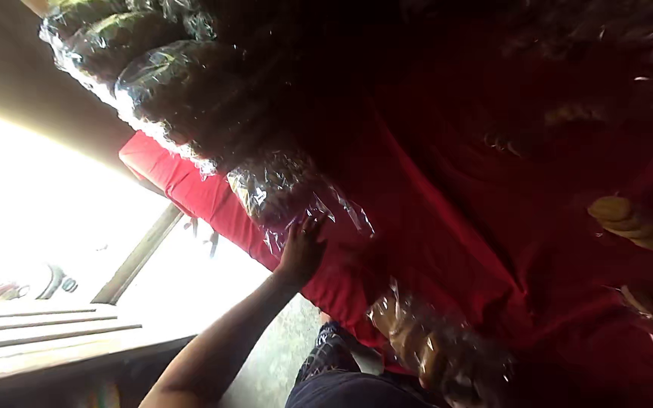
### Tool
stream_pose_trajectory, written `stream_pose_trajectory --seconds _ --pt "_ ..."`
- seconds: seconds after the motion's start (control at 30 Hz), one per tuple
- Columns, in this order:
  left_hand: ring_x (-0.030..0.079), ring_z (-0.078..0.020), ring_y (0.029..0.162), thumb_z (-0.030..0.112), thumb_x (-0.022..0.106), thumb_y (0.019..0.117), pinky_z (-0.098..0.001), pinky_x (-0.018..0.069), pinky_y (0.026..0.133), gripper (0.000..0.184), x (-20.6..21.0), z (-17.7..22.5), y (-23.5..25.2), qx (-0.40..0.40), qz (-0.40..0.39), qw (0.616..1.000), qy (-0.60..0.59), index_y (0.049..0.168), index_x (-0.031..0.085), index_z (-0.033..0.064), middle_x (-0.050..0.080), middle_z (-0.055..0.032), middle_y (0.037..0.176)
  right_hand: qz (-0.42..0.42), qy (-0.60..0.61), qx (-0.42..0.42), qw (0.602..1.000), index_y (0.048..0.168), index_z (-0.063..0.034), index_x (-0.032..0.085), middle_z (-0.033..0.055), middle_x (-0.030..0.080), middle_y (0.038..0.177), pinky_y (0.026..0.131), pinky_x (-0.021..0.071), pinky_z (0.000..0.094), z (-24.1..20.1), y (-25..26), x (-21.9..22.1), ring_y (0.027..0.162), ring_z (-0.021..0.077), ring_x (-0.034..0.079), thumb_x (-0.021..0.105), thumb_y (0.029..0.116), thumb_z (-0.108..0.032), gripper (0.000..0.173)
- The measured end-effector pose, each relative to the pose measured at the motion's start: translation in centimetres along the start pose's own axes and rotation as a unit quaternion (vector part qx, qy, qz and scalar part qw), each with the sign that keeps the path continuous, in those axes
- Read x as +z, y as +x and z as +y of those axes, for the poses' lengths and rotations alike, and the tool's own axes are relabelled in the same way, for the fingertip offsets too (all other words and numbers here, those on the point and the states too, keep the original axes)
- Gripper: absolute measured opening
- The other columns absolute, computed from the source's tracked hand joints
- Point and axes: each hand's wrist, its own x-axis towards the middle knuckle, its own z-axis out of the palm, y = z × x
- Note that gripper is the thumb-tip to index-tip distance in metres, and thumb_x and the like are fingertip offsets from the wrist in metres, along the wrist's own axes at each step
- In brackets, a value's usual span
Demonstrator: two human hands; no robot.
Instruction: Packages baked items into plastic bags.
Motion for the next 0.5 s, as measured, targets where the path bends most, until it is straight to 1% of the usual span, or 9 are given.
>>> stream_pose_trajectory --seconds 0.1,0.2,0.27,0.3,0.33,0.4,0.43,0.47,0.5 --pt "0.059 -0.0401 0.126 -0.002 0.04 0.1031 -0.0534 0.0488 0.102 0.045 -2.4 -4.2 2.1 0.065 0.034 0.996 -0.056 0.142 0.059 0.0095 0.053 -0.0172 0.148 -0.046 0.072 -0.012 0.996 0.11 -0.0181 0.075 0.0051 0.076 0.106 0.089 0.0612 0.0419 1.6 8.7 5.2 0.098 0.0208 0.073 0.081 0.0812 -0.038 0.035" --pt "0.062 -0.0334 0.123 -0.008 0.041 0.0975 -0.048 0.0525 0.097 0.055 -6.8 -5.1 2.0 0.158 0.025 0.973 -0.164 0.149 0.051 0.0087 0.054 -0.0177 0.146 0.037 0.076 -0.031 0.996 0.113 -0.0104 0.066 0.0093 0.073 0.1 0.081 0.0627 0.0432 3.7 15.9 10.8 0.091 0.0237 0.073 0.089 0.0716 -0.035 0.054" --pt "0.064 -0.0348 0.12 -0.009 0.046 0.095 -0.0498 0.0544 0.093 0.06 -8.7 -5.3 1.7 0.208 0.006 0.963 -0.173 0.152 0.048 0.0095 0.05 -0.0182 0.15 0.115 -0.072 -0.126 0.983 0.131 0.0019 0.051 0.0129 0.069 0.112 0.084 0.0614 0.0372 6.0 19.0 12.5 0.098 0.02 0.071 0.08 0.0806 -0.026 0.065" --pt "0.066 -0.0352 0.114 -0.008 0.047 0.0945 -0.0502 0.0561 0.087 0.061 -9.2 -5.1 1.6 0.221 -0.007 0.962 -0.157 0.153 0.046 0.0107 0.048 -0.0171 0.153 0.131 -0.193 -0.196 0.952 0.136 0.0099 0.048 0.0148 0.065 0.124 0.093 0.0578 0.0323 7.4 19.8 12.6 0.111 0.0161 0.066 0.08 0.08 -0.022 0.072" --pt "0.069 -0.0349 0.105 -0.007 0.049 0.095 -0.0499 0.0574 0.08 0.061 -9.5 -4.8 1.4 0.23 -0.023 0.963 -0.137 0.153 0.045 0.012 0.044 -0.0155 0.156 0.141 -0.332 -0.268 0.894 0.134 0.0151 0.049 0.0195 0.058 0.137 0.103 0.0517 0.0303 8.6 20.3 12.7 0.125 0.0168 0.059 0.082 0.0765 -0.03 0.08" --pt "0.071 -0.0343 0.092 -0.003 0.052 0.0979 -0.0484 0.0589 0.071 0.054 -8.9 -4.1 1.2 0.258 -0.011 0.96 -0.107 0.15 0.05 0.0113 0.045 -0.0147 0.155 0.165 -0.531 -0.345 0.756 0.114 0.0067 0.064 0.0303 0.054 0.138 0.11 0.0442 0.0398 9.8 20.6 14.0 0.133 0.0313 0.052 0.079 0.0714 -0.041 0.066" --pt "0.072 -0.0336 0.087 -0.001 0.053 0.0979 -0.0476 0.059 0.067 0.049 -8.3 -3.8 1.1 0.276 0.006 0.957 -0.093 0.146 0.055 0.01 0.048 -0.0146 0.153 0.173 -0.572 -0.295 0.746 0.115 0.0069 0.065 0.0299 0.057 0.135 0.111 0.041 0.0411 8.9 20.2 16.2 0.131 0.032 0.053 0.081 0.0697 -0.036 0.064" --pt "0.072 -0.033 0.085 0.0 0.053 0.0977 -0.0467 0.0587 0.065 0.045 -7.6 -3.5 1.0 0.293 0.025 0.952 -0.082 0.141 0.059 0.008 0.051 -0.0146 0.151 0.179 -0.594 -0.181 0.763 0.125 0.0094 0.064 0.0247 0.061 0.135 0.113 0.0379 0.0357 6.5 20.0 19.4 0.132 0.0257 0.054 0.08 0.0759 -0.024 0.061" --pt "0.072 -0.0316 0.081 0.0 0.054 0.0969 -0.0447 0.0591 0.062 0.04 -6.8 -3.4 0.9 0.313 0.052 0.945 -0.083 0.136 0.063 0.0052 0.055 -0.0157 0.146 0.181 -0.603 -0.093 0.771 0.135 0.008 0.057 0.0171 0.061 0.139 0.113 0.0374 0.0259 5.0 21.2 21.5 0.134 0.0151 0.053 0.072 0.0896 -0.018 0.054"
